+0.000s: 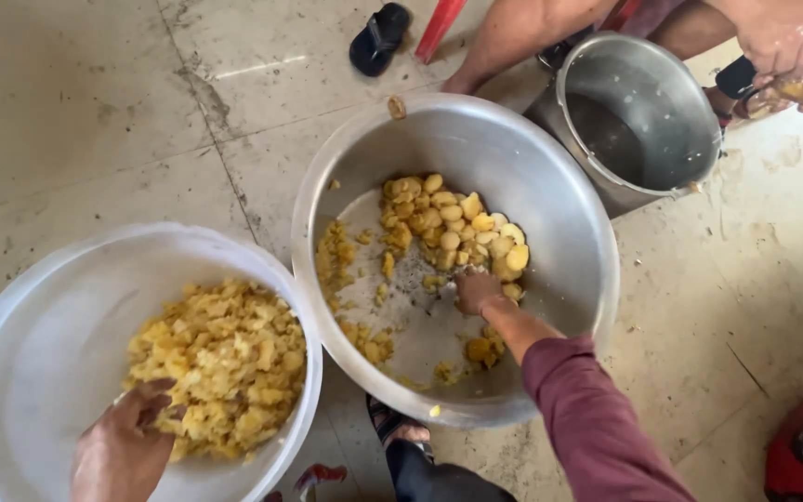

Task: The person sits on the floor and breaks boiled potatoes into smaller pieces by hand, taking them from a large metal basin and placing the broken pieces into a white plastic bucket. They continue transferring and breaking potatoes throughout, gradually emptying the metal basin into the bucket.

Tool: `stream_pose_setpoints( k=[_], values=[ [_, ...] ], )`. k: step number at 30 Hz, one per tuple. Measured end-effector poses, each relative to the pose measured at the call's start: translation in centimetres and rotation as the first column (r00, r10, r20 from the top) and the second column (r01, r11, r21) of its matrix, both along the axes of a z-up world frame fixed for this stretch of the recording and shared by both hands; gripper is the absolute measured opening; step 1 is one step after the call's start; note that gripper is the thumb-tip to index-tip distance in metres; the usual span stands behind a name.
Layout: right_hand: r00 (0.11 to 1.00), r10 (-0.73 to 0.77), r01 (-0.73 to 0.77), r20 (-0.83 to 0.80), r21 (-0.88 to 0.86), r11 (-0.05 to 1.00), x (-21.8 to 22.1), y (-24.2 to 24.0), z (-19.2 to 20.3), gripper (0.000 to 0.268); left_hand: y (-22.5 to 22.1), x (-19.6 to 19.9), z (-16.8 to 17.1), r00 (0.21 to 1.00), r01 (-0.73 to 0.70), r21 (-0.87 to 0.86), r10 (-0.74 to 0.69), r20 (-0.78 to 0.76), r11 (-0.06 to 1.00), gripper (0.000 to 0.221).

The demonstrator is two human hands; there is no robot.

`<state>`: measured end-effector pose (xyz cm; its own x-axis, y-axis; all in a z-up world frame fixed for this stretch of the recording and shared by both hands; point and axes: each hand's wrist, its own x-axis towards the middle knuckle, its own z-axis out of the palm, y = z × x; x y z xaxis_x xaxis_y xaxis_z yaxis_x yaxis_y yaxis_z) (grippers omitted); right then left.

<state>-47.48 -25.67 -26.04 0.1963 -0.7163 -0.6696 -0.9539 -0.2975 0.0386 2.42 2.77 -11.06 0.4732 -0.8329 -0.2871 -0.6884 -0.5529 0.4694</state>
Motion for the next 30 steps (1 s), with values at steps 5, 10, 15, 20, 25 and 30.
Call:
stream_pose_setpoints(
  k=[5,10,15,20,25,30],
  values=[
    [0.996,0.090,-0.090,-0.011,-0.008,0.996,-2.0,3.0,-7.3,0.059,-0.1,0.6,-0.6,0.994,-0.081,0.127,0.091,-0.069,0.989,0.064],
    [1.000,-0.021,0.023,-0.010,0.288,0.957,-2.6,3.6,-5.6,0.060,-0.1,0.3,-1.2,0.991,-0.071,0.060,0.077,-0.106,0.996,0.060],
    [0.994,-0.105,0.098,-0.017,0.534,0.840,0.8,3.8,-5.1,0.061,0.0,0.0,-1.0,0.997,-0.070,0.114,0.071,-0.008,0.991,0.056],
    [0.985,-0.165,0.152,-0.058,0.750,0.644,3.1,5.0,-5.2,0.062,0.0,-0.5,0.7,1.000,-0.020,0.054,0.021,-0.018,0.998,0.052],
    [0.974,-0.197,0.189,-0.108,0.866,0.463,4.5,4.8,1.7,0.063,-1.5,-3.1,4.9,0.989,-0.147,0.110,0.149,-0.005,0.983,0.042],
    [0.566,-0.655,-0.267,0.500,0.863,0.428,5.8,1.8,14.1,0.049,-1.3,-2.1,3.7,0.996,-0.077,-0.063,0.074,-0.044,0.995,0.052]
  ],
)
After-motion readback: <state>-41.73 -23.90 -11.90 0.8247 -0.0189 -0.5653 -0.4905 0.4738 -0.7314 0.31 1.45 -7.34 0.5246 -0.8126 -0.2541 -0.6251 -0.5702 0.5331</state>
